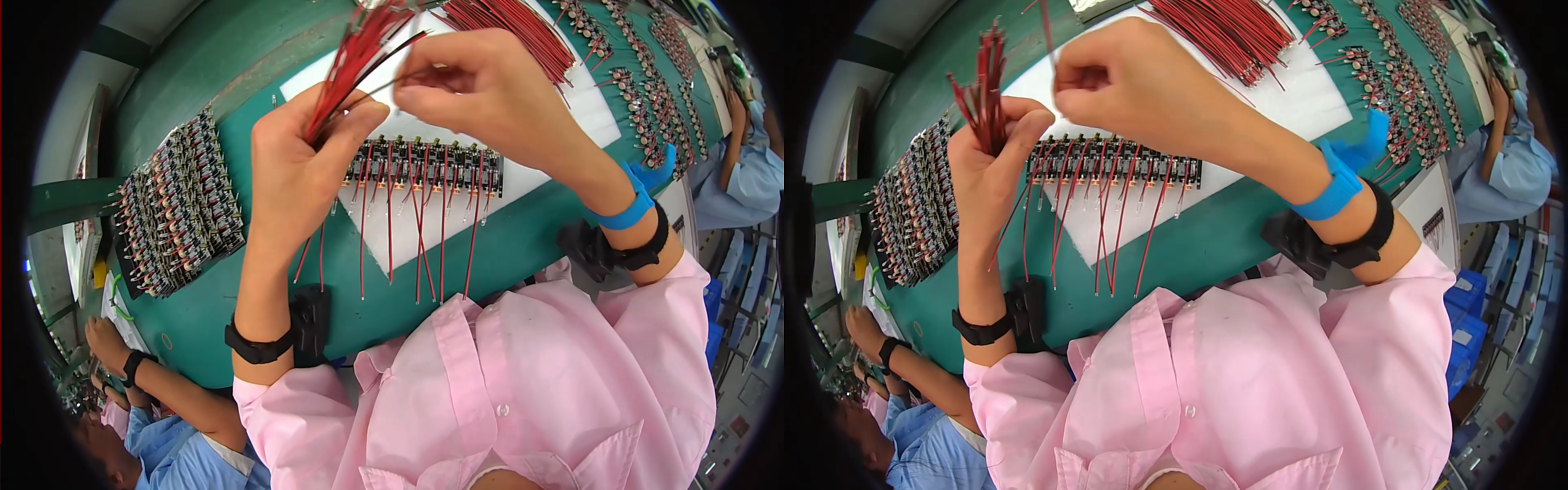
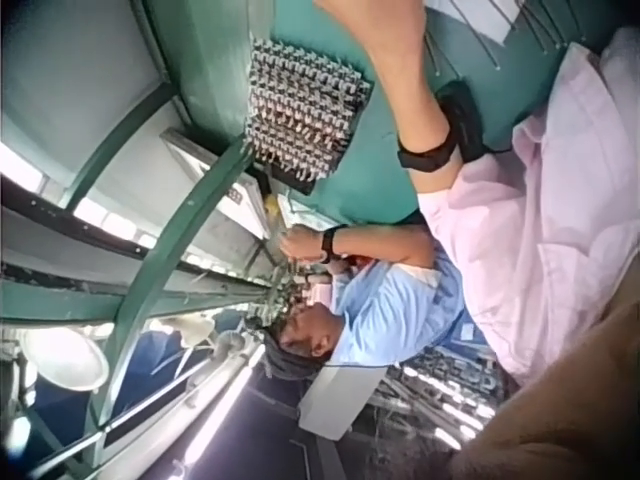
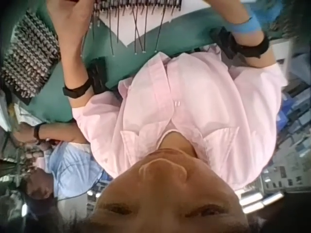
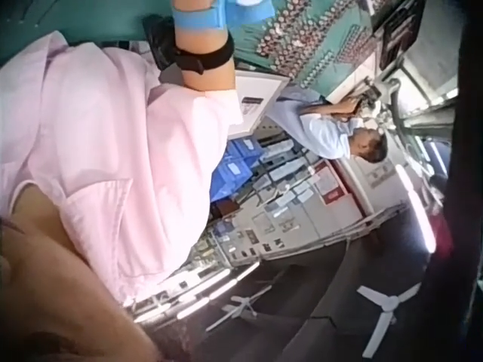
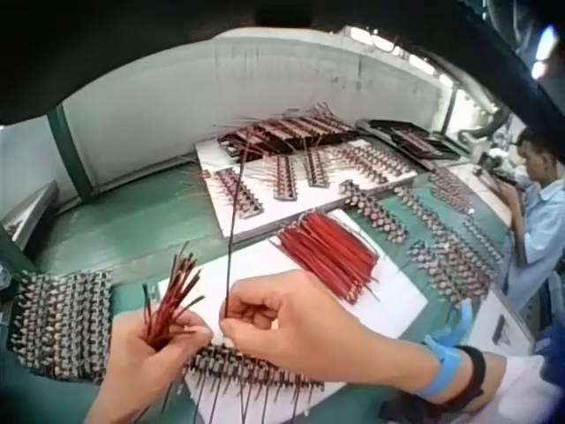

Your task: The person picks up a bundle of wires and inserts them one by one into a circuit board. After filling the board, they place it onto a stack and reach for a new board to repeat the process.

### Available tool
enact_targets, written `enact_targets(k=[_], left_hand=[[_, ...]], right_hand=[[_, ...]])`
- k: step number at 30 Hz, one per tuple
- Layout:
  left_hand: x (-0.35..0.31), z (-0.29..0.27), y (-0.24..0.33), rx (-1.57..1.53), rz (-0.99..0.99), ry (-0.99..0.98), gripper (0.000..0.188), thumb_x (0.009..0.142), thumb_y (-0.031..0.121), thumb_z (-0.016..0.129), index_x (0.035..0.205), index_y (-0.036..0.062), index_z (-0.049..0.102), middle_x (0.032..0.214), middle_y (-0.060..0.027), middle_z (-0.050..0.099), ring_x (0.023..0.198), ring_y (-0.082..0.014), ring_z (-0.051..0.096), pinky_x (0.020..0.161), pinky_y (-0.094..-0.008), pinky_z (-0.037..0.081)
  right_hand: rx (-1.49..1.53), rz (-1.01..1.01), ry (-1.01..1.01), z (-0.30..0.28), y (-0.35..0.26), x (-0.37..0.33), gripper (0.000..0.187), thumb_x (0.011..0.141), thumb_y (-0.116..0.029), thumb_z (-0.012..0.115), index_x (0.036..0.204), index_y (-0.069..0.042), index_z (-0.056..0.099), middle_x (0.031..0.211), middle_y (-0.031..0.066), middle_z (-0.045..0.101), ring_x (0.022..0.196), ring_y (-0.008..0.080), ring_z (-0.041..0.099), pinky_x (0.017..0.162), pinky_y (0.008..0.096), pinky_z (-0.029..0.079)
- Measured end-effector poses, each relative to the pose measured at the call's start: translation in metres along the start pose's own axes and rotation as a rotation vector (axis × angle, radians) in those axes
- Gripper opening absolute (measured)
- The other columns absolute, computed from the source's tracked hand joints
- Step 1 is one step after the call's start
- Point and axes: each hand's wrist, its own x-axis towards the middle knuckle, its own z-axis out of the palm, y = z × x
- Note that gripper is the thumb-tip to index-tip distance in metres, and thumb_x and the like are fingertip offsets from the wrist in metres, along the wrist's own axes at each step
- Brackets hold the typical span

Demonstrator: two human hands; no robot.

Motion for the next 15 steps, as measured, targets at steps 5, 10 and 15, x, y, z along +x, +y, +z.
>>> enact_targets(k=[5, 10, 15], left_hand=[[-0.001, -0.011, 0.005, 0.005, -0.158, 0.034, 0.012, 0.075, 0.008, 0.055, 0.077, -0.0035, 0.056, 0.062, 0.0009, 0.053, 0.053, -0.0028, 0.039, 0.047, -0.0173, 0.03], [0.001, -0.007, 0.006, -0.027, -0.122, 0.067, 0.013, 0.075, 0.009, 0.056, 0.076, -0.0039, 0.057, 0.065, -0.0017, 0.055, 0.056, -0.0039, 0.043, 0.051, -0.017, 0.033], [0.002, -0.007, 0.002, -0.023, -0.112, 0.082, 0.013, 0.075, 0.009, 0.056, 0.076, -0.0041, 0.056, 0.068, -0.0034, 0.057, 0.06, -0.0046, 0.046, 0.055, -0.0167, 0.035]], right_hand=[[-0.14, 0.23, -0.054, -0.032, 0.021, -0.047, 0.009, 0.07, -0.005, 0.055, 0.069, 0.003, 0.052, 0.065, 0.0018, 0.052, 0.058, 0.0062, 0.043, 0.052, 0.0193, 0.035], [-0.16, 0.271, 0.031, -0.031, 0.04, -0.07, 0.006, 0.069, -0.004, 0.055, 0.07, 0.002, 0.053, 0.064, 0.0019, 0.049, 0.058, 0.0064, 0.042, 0.052, 0.0199, 0.034], [-0.122, 0.236, 0.062, -0.025, 0.046, -0.074, 0.005, 0.07, -0.003, 0.054, 0.07, 0.002, 0.053, 0.064, 0.0011, 0.047, 0.059, 0.0064, 0.042, 0.052, 0.0195, 0.033]])
